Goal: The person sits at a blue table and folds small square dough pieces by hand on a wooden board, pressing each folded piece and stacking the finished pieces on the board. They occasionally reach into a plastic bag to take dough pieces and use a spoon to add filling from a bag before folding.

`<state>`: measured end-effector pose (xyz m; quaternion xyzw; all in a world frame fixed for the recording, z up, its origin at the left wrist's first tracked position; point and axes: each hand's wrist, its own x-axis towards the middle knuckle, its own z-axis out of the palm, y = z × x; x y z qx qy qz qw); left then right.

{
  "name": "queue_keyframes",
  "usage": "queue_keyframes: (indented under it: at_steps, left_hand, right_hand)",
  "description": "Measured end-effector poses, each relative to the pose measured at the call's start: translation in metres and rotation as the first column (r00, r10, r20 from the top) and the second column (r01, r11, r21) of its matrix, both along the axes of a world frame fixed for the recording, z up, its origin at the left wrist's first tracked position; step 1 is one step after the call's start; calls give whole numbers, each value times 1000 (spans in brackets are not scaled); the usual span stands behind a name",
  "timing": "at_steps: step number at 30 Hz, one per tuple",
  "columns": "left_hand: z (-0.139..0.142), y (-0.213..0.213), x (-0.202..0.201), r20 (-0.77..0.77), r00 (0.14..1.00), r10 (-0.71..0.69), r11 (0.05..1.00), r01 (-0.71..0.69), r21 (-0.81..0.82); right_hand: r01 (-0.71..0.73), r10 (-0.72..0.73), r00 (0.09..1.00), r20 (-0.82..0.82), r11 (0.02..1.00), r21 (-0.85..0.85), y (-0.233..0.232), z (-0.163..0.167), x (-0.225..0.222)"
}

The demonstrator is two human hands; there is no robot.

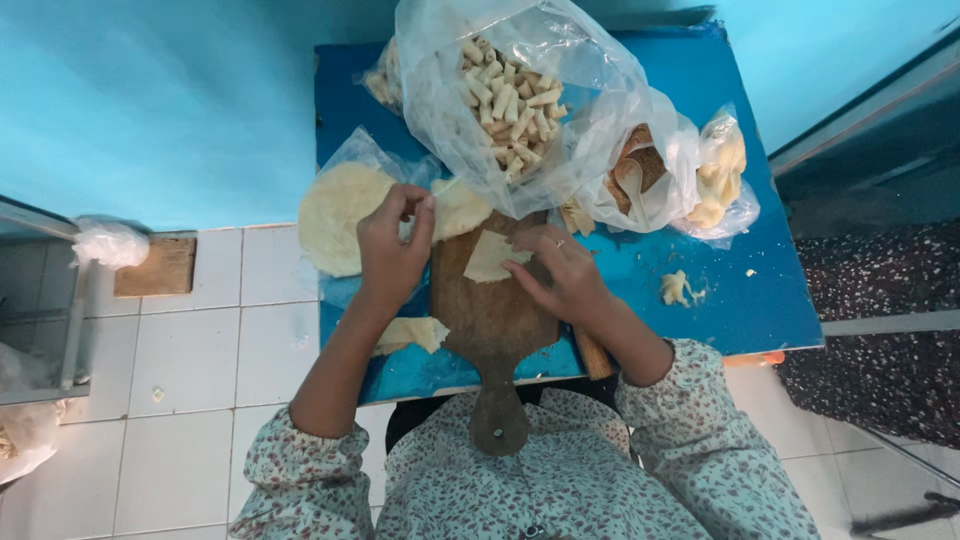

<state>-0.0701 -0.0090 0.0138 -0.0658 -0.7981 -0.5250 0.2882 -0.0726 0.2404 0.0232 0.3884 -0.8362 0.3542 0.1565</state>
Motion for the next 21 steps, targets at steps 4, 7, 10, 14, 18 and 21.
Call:
queue_keyframes:
  at_steps: [4, 7, 10, 14, 18, 21]
  left_hand:
    - [1, -2, 4, 89, 990, -108, 992, 101, 77]
    - [2, -6, 6, 225, 920, -321, 943, 289, 165]
    - [3, -4, 10, 148, 824, -546, 834, 521, 181]
    - [6, 2, 17, 274, 769, -577, 814, 568, 119]
    - [12, 5, 19, 227, 771, -595, 801, 593, 85]
    - [13, 11, 19, 182, 772, -609, 793, 602, 97]
  right_hand:
    - [-47, 42, 996, -84, 997, -56, -4, 3, 5]
    - [-109, 93, 990, -106, 981, -158, -7, 7, 6]
    - [-163, 147, 984, -100, 970, -180, -8, 4, 7]
    - [-128, 203, 964, 173, 921, -368, -6, -13, 13]
    - [-4, 139, 914, 381, 942, -336, 5, -33, 12]
    - [54, 201, 826, 527, 902, -428, 12, -40, 10]
